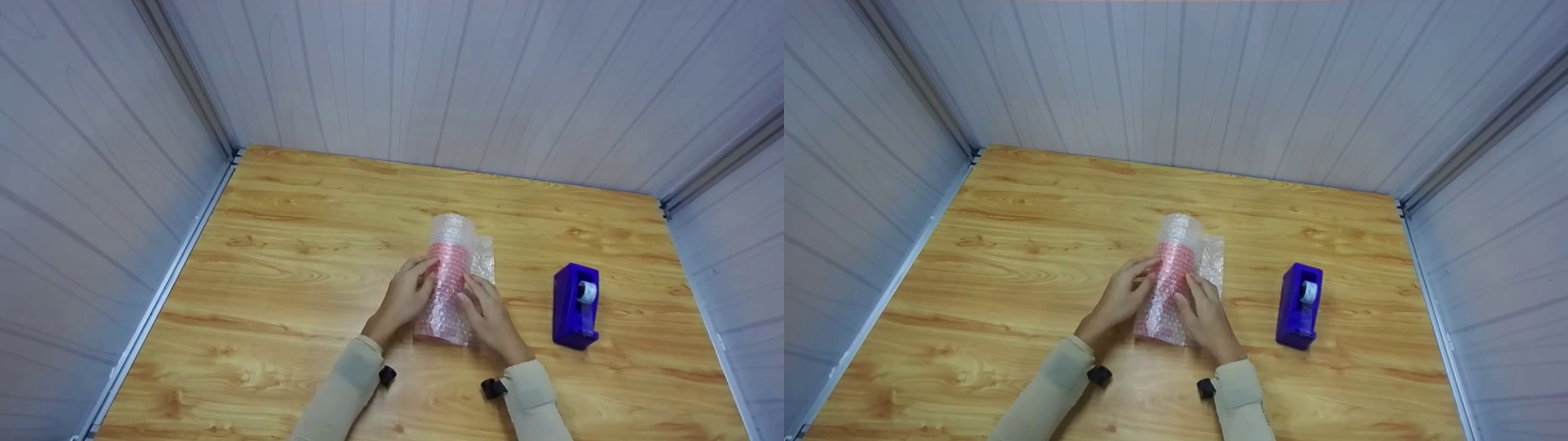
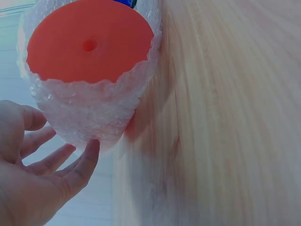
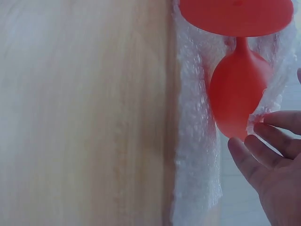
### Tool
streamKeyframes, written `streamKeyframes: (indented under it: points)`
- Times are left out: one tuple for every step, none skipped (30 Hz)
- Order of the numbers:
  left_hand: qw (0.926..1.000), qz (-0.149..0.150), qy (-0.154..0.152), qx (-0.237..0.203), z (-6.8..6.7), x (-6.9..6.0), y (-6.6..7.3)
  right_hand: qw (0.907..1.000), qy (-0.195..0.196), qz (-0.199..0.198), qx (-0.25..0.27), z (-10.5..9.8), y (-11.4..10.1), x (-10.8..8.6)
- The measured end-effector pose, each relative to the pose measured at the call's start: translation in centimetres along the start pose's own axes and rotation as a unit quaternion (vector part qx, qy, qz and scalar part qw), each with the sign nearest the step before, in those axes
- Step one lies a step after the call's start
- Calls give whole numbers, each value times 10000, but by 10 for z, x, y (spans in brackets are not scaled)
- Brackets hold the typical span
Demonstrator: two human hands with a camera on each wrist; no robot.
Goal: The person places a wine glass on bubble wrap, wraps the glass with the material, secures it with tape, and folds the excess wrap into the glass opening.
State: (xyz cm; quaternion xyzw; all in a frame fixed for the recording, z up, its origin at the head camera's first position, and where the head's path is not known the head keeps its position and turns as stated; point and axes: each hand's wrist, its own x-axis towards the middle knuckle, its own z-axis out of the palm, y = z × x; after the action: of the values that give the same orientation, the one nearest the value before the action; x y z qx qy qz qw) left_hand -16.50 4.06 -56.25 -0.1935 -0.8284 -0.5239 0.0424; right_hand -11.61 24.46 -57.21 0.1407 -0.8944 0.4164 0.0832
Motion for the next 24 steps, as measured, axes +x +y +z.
streamKeyframes:
  points:
    - [10000, 10, -6, -28, -1, 0, 0, 10000, -30, 15, 57, 0, 0, 0]
    - [10000, 28, -5, -48, -1, 0, 0, 9999, -58, 39, 79, 0, 0, -1]
    - [10000, 47, -4, -72, -2, 0, 0, 9999, -84, 52, 119, 0, 0, -1]
    - [9999, 63, -3, -110, -2, 1, 0, 9998, -100, 59, 166, 0, 0, -1]
    - [9999, 78, 0, -147, -3, 1, 0, 9997, -111, 49, 221, 0, 0, -1]
    - [9998, 98, 3, -193, -3, 1, 0, 9996, -110, 9, 278, 1, 0, -1]
    - [9997, 119, 11, -217, -3, 2, 0, 9995, -95, -25, 309, 1, 0, -1]
    - [9997, 132, 18, -225, -3, 2, 0, 9994, -77, -60, 343, 1, 1, -1]
    - [9996, 163, 30, -233, -3, 2, -1, 9990, -67, -101, 424, 2, 1, -1]
    - [9996, 183, 42, -226, -3, 2, -1, 9987, -65, -138, 489, 3, 1, -1]
    - [9996, 205, 59, -186, -3, 2, -1, 9983, -74, -174, 555, 4, 2, -1]
    - [9996, 220, 70, -141, -2, 2, -1, 9978, -90, -182, 624, 4, 2, -1]
    - [9997, 226, 78, -83, -2, 2, -1, 9975, -119, -161, 676, 4, 3, -1]
    - [9997, 225, 78, -20, -2, 1, -1, 9972, -146, -146, 722, 5, 3, -1]
    - [9997, 228, 79, 27, -2, 1, -1, 9969, -173, -133, 750, 5, 3, -1]
    - [9997, 226, 80, 83, -3, 1, 0, 9969, -199, -118, 750, 6, 3, -1]
    - [9996, 231, 83, 132, -3, 0, 0, 9969, -220, -100, 755, 6, 3, -1]
    - [9996, 239, 82, 156, -3, 0, 0, 9970, -230, -99, 738, 6, 4, -1]
    - [9995, 255, 86, 164, -3, 0, 0, 9973, -236, -101, 695, 6, 4, -2]
    - [9994, 280, 96, 173, -3, 0, 0, 9975, -235, -120, 658, 6, 4, -2]
    - [9993, 309, 110, 173, -2, 0, 0, 9978, -226, -137, 615, 6, 4, -2]
    - [9992, 334, 123, 165, -2, -1, 0, 9980, -219, -148, 574, 6, 5, -2]
    - [9991, 361, 134, 161, -2, 0, 0, 9982, -207, -161, 536, 6, 5, -2]
    - [9990, 390, 146, 153, -2, 0, 0, 9984, -199, -164, 510, 6, 5, -2]
